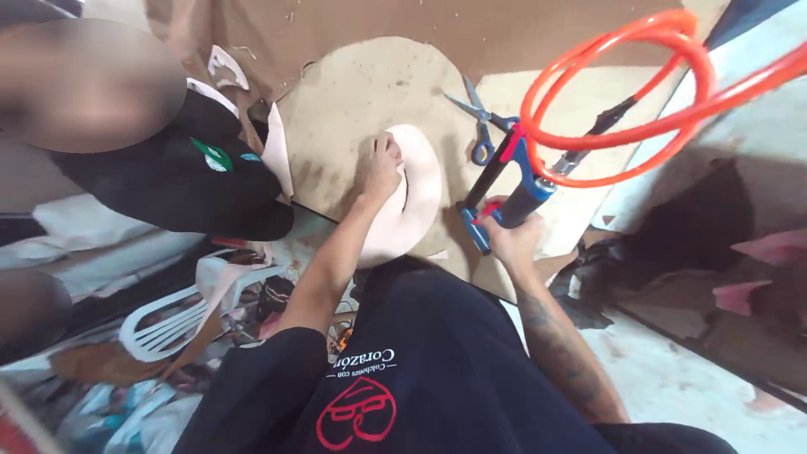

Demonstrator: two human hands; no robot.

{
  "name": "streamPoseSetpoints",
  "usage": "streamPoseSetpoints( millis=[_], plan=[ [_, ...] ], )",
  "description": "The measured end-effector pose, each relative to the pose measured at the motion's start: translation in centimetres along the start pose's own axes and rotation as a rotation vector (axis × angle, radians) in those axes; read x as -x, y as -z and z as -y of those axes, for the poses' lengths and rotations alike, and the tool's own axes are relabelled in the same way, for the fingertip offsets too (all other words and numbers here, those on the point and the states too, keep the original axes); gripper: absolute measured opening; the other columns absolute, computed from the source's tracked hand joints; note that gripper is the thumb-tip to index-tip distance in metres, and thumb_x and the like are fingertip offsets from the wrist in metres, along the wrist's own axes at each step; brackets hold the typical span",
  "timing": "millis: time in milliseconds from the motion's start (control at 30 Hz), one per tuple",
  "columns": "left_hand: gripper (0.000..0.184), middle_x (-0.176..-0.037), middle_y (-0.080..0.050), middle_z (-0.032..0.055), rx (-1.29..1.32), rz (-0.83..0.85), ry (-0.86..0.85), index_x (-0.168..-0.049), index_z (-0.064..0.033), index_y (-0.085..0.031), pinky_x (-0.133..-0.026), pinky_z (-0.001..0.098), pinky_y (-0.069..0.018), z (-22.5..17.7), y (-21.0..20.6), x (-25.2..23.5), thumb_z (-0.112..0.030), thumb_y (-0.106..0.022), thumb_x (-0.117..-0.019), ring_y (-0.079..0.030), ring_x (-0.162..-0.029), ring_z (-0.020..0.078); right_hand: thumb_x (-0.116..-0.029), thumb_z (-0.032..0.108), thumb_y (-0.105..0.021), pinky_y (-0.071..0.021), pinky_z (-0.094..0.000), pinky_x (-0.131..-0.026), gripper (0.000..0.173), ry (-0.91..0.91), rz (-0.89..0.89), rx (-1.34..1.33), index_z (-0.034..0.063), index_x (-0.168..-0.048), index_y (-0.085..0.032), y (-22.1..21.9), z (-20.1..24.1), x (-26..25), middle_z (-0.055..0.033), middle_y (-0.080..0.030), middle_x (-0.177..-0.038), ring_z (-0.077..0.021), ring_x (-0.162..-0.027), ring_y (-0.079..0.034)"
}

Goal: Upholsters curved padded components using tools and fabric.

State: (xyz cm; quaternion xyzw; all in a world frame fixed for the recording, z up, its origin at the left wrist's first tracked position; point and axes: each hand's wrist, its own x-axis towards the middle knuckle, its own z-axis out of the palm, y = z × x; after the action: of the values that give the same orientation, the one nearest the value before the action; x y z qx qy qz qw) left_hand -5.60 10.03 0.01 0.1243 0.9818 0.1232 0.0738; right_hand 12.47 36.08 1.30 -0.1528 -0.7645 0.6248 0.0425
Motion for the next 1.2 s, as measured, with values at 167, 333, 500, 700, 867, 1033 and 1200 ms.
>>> streamPoseSetpoints(
  millis=[167, 333, 500, 700, 867, 1033, 1200],
  plan=[
    [0.02, -0.119, -0.065, 0.0143, 0.909, -0.217, 0.098, -0.114, 0.0041, -0.064, -0.095, 0.0349, -0.0557, 4.2, -0.4, 0.3, -0.005, -0.053, -0.1012, -0.064, -0.109, 0.019, -0.0808, 0.018, -0.082, -0.0633, -0.0356, -0.08, 0.035, 0.001, -0.035, -0.053, 0.0097, -0.113, -0.072, 0.2, -0.6, 0.4, -0.0007, -0.076, -0.101, -0.0101, -0.089, -0.073],
    [0.051, -0.114, -0.076, 0.0103, 0.711, 0.046, 0.202, -0.111, -0.0018, -0.074, -0.105, 0.0463, -0.0542, 6.7, 5.1, 2.9, -0.039, -0.038, -0.1112, -0.071, -0.112, 0.0208, -0.0814, 0.012, -0.082, -0.065, -0.0414, -0.08, 0.034, -0.057, -0.097, -0.18, 0.0069, -0.113, -0.072, -0.1, -1.0, 0.8, -0.0043, -0.077, -0.101, -0.0178, -0.09, -0.075],
    [0.094, -0.165, -0.035, 0.0022, 0.339, 0.157, -0.09, -0.154, -0.0212, -0.047, -0.125, 0.0464, -0.0317, 6.2, 2.7, -3.2, -0.052, -0.087, -0.0751, -0.032, -0.153, 0.0181, -0.0804, 0.007, -0.079, -0.0643, -0.0409, -0.073, 0.031, -0.075, -0.085, -0.185, 0.0051, -0.111, -0.072, -1.9, 2.2, 0.5, -0.0049, -0.077, -0.096, -0.0193, -0.084, -0.075],
    [0.092, -0.171, -0.022, -0.0073, 0.408, 0.24, -0.176, -0.149, -0.0302, -0.052, -0.124, 0.0682, 0.0017, 6.9, -0.1, -5.7, -0.062, -0.085, -0.0687, -0.006, -0.16, 0.0181, -0.0833, 0.013, -0.078, -0.0635, -0.0362, -0.066, 0.033, 0.008, 0.018, 0.061, 0.0112, -0.116, -0.07, -8.8, 7.4, -4.9, -0.0022, -0.075, -0.097, -0.014, -0.08, -0.073],
    [0.084, -0.172, -0.019, -0.0029, 0.437, 0.26, -0.203, -0.149, -0.0241, -0.05, -0.121, 0.0716, 0.0065, 7.4, -0.7, -6.0, -0.035, -0.086, -0.0733, -0.003, -0.16, 0.0206, -0.079, 0.015, -0.079, -0.0635, -0.0345, -0.067, 0.025, -0.006, 0.01, 0.242, 0.0129, -0.104, -0.076, -14.1, 8.2, -9.5, 0.0013, -0.076, -0.09, -0.01, -0.078, -0.073],
    [0.091, -0.174, -0.006, -0.0002, 0.449, 0.365, -0.284, -0.155, -0.0208, -0.041, -0.117, 0.0739, 0.0116, 8.3, -0.7, -6.5, -0.045, -0.082, -0.0771, 0.009, -0.16, 0.0241, -0.0763, 0.019, -0.077, -0.0615, -0.0316, -0.065, 0.021, -0.136, -0.072, 0.489, 0.0168, -0.097, -0.076, -17.4, 11.1, -10.9, 0.0052, -0.075, -0.085, -0.0058, -0.074, -0.072],
    [0.085, -0.174, -0.005, -0.0006, 0.53, 0.409, -0.289, -0.154, -0.0189, -0.042, -0.117, 0.0735, 0.0125, 8.4, -0.3, -6.4, -0.043, -0.078, -0.081, 0.009, -0.16, 0.027, -0.0755, 0.022, -0.075, -0.0565, -0.0313, -0.06, 0.021, -0.221, -0.032, 0.716, 0.0189, -0.096, -0.076, -20.0, 13.1, -12.7, 0.006, -0.073, -0.079, -0.0044, -0.068, -0.068]
  ],
)
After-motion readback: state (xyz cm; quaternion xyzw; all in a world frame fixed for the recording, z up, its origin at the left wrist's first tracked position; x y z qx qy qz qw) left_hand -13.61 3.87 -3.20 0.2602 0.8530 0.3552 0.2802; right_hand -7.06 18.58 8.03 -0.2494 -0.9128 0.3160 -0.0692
